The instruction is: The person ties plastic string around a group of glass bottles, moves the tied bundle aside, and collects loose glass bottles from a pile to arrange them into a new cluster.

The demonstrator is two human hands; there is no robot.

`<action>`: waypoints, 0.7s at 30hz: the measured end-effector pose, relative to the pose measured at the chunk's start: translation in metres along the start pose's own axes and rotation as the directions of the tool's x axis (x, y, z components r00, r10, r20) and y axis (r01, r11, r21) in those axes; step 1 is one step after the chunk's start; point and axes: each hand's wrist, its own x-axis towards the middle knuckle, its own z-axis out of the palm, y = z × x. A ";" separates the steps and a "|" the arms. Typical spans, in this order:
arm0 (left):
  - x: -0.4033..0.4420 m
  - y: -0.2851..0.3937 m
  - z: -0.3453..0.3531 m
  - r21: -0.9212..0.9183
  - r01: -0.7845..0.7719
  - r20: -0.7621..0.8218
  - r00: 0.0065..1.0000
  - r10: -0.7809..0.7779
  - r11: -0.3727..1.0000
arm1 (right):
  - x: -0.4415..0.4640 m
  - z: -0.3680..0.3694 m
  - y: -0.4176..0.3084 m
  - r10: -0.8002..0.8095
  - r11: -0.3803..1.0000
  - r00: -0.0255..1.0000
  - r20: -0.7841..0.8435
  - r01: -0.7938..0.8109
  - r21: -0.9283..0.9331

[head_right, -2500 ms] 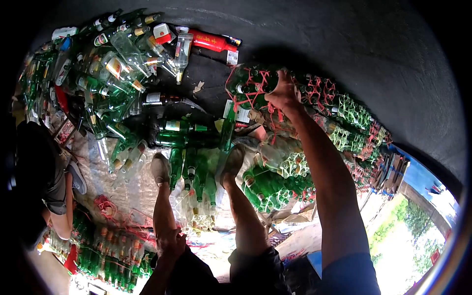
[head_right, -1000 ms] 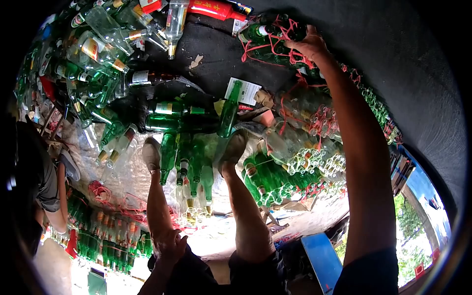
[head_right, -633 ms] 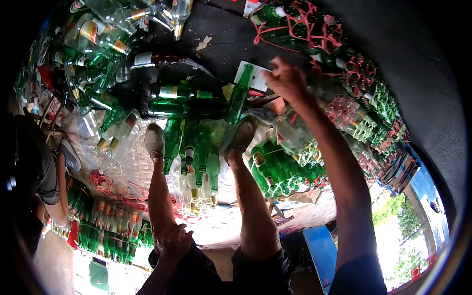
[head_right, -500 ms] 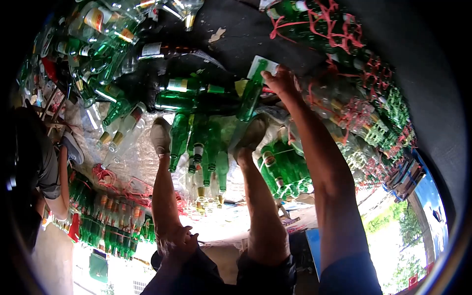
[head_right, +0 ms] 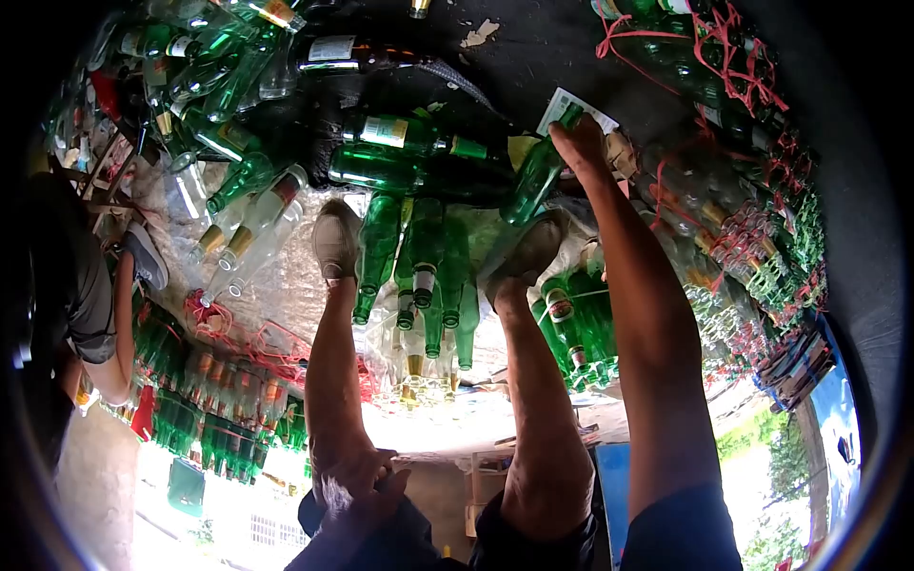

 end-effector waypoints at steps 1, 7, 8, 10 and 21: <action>-0.001 0.002 -0.002 0.001 -0.002 -0.004 1.000 0.002 1.000 | -0.012 -0.005 -0.002 -0.058 0.996 0.998 -0.021 0.059 0.073; -0.010 -0.017 -0.006 -0.084 -0.065 -0.001 0.998 0.065 0.994 | -0.097 -0.041 -0.017 -0.156 0.928 0.983 0.096 0.112 0.355; -0.013 -0.026 0.000 -0.096 -0.084 -0.022 0.996 0.082 0.992 | -0.107 -0.040 -0.015 -0.227 0.917 0.973 0.039 0.200 0.345; -0.016 -0.028 -0.004 -0.124 -0.058 -0.005 0.998 0.058 0.991 | -0.131 -0.040 -0.009 -0.290 0.906 0.955 -0.056 0.293 0.306; -0.022 -0.054 -0.027 -0.170 -0.181 -0.045 0.983 0.176 0.969 | -0.289 -0.076 -0.142 -0.281 0.876 0.910 -0.303 0.372 0.305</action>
